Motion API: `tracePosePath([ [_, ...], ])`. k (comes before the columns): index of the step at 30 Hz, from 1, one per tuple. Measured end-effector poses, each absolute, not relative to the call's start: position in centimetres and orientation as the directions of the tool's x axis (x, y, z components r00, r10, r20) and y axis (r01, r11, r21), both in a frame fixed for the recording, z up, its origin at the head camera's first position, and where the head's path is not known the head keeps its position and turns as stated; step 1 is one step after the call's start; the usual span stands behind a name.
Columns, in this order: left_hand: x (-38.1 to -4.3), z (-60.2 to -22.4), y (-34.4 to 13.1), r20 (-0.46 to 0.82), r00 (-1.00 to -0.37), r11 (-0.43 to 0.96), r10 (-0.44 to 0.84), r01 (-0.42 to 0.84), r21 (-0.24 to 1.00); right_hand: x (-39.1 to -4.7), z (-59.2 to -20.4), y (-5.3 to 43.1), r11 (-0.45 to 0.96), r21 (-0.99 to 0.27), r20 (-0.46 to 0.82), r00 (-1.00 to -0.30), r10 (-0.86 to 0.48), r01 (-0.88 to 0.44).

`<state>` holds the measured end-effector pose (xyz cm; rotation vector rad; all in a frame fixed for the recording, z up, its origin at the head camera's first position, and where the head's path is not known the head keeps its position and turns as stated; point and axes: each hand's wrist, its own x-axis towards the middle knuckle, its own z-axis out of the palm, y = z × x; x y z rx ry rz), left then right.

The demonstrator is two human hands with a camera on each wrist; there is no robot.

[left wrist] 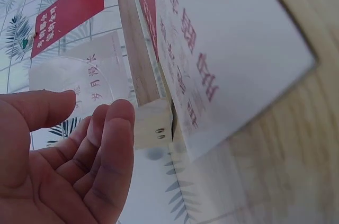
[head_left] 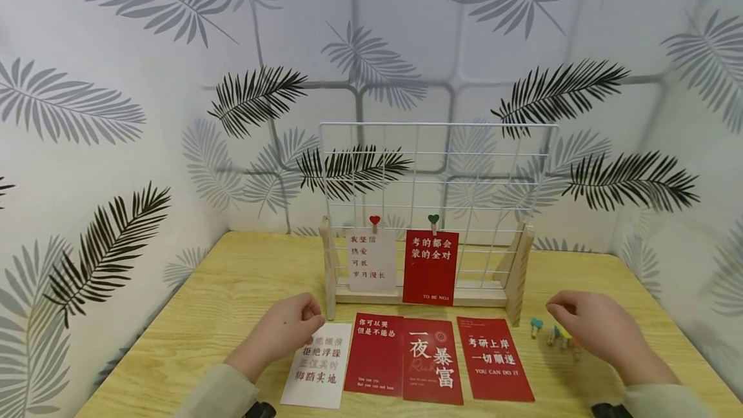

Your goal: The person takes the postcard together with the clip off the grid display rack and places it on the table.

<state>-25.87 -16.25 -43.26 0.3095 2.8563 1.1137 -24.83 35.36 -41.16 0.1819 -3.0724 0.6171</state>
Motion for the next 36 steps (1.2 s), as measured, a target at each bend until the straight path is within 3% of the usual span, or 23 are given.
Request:
tracePosePath([
  [8, -26.0, -43.1, -15.2, 0.043, -0.976, 0.676, 0.212, 0.178, 0.715, -25.2, -40.9, 33.6, 0.925, -0.326, 0.146, -0.977, -0.153, -0.193],
  [26, -26.4, -42.2, -12.8, 0.091, -0.956, 0.615, 0.279, 0.251, 0.747, -26.2, -38.8, 30.0, 0.894, -0.365, 0.215, -0.957, -0.193, -0.262],
  [36, -27.0, -41.5, -11.6, 0.126, -0.944, 0.640, 0.306, 0.301, 0.707, -26.6, -38.1, 28.5, 0.883, -0.362, 0.259, -0.942, -0.213, -0.300],
])
